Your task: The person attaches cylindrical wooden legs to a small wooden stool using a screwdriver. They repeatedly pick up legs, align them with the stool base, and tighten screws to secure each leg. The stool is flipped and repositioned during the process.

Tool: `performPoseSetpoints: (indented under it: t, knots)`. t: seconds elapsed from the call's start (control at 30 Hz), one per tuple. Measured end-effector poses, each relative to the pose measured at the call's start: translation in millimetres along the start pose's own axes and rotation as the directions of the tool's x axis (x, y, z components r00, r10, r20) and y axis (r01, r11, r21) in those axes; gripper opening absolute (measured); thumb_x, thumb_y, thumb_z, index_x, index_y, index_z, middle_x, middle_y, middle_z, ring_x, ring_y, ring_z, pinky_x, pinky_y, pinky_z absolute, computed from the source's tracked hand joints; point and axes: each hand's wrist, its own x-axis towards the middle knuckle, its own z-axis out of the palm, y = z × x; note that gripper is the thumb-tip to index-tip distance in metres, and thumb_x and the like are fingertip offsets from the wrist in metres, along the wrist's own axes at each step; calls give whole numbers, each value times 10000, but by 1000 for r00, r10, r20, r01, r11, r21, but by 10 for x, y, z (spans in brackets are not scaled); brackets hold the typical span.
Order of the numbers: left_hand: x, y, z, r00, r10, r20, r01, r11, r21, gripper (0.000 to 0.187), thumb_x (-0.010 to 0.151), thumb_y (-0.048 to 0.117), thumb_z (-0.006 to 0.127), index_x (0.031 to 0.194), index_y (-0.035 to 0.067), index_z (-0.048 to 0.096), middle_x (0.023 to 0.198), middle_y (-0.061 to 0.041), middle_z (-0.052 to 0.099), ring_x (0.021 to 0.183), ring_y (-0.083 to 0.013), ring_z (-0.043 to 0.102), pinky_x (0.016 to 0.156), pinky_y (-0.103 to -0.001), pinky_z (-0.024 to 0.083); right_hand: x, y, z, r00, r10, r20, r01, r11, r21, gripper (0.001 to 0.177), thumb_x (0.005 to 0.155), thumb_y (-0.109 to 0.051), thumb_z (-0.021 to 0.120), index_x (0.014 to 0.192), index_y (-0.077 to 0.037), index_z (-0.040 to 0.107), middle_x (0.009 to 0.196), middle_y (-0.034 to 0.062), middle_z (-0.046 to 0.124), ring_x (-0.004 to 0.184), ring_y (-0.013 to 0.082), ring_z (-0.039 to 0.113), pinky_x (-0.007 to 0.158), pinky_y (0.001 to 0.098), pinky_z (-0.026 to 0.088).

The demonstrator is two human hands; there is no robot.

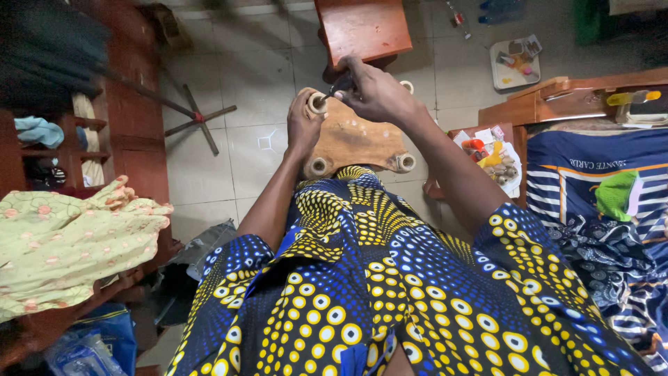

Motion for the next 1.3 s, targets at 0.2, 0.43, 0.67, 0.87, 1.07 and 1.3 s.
performPoseSetpoints:
  t: [0.2, 0.43, 0.67, 0.87, 1.07, 1.3]
  knots:
    - [223, -578, 90, 998, 12, 62, -21, 988, 154, 518, 828, 43, 798, 1299, 78, 586, 1289, -151, 612, 1242, -379, 564, 1064, -441, 461, 198, 266, 420, 995, 54, 80, -43, 990, -133, 348, 1001, -160, 616, 1296, -32, 484, 1036, 264, 699, 988, 470, 646, 817, 562, 492]
    - [500, -868, 109, 984, -101, 147, 72, 979, 189, 497, 846, 42, 765, 1300, 108, 571, 1279, -136, 573, 1189, -365, 585, 1000, -430, 496, 460, 327, 665, 961, 252, 114, -221, 947, -233, 361, 1002, -256, 614, 1263, -39, 493, 978, 275, 707, 925, 499, 656, 780, 602, 489]
    - [632, -949, 153, 966, -126, 226, 81, 977, 199, 492, 845, -6, 737, 1295, 124, 589, 1309, -111, 579, 1206, -350, 605, 1008, -418, 507, 631, 373, 790, 947, 314, 73, -284, 919, -272, 326, 1003, -263, 607, 1205, -24, 515, 908, 274, 707, 879, 500, 667, 759, 606, 503]
    - [629, -945, 115, 970, -95, 224, 61, 986, 156, 543, 813, -20, 741, 1314, 101, 568, 1313, -133, 564, 1203, -362, 591, 1005, -420, 492, 730, 352, 765, 946, 325, -14, -316, 907, -278, 356, 979, -357, 656, 1085, -20, 616, 885, 251, 723, 850, 476, 684, 753, 567, 533]
    - [615, -849, 56, 958, -156, 242, 123, 982, 146, 458, 868, 106, 814, 1274, 127, 604, 1290, -126, 584, 1168, -331, 639, 975, -399, 535, 841, 335, 721, 928, 372, -39, -363, 870, -335, 583, 912, -576, 712, 875, 5, 729, 787, 253, 704, 765, 425, 707, 719, 503, 570]
    - [621, -931, 25, 974, -76, 215, 39, 985, 170, 486, 835, 38, 780, 1269, 118, 578, 1281, -134, 577, 1149, -348, 628, 944, -417, 533, 875, 344, 817, 959, 251, -135, -283, 886, -366, 595, 855, -603, 746, 814, -9, 759, 747, 237, 704, 725, 407, 710, 681, 501, 570]
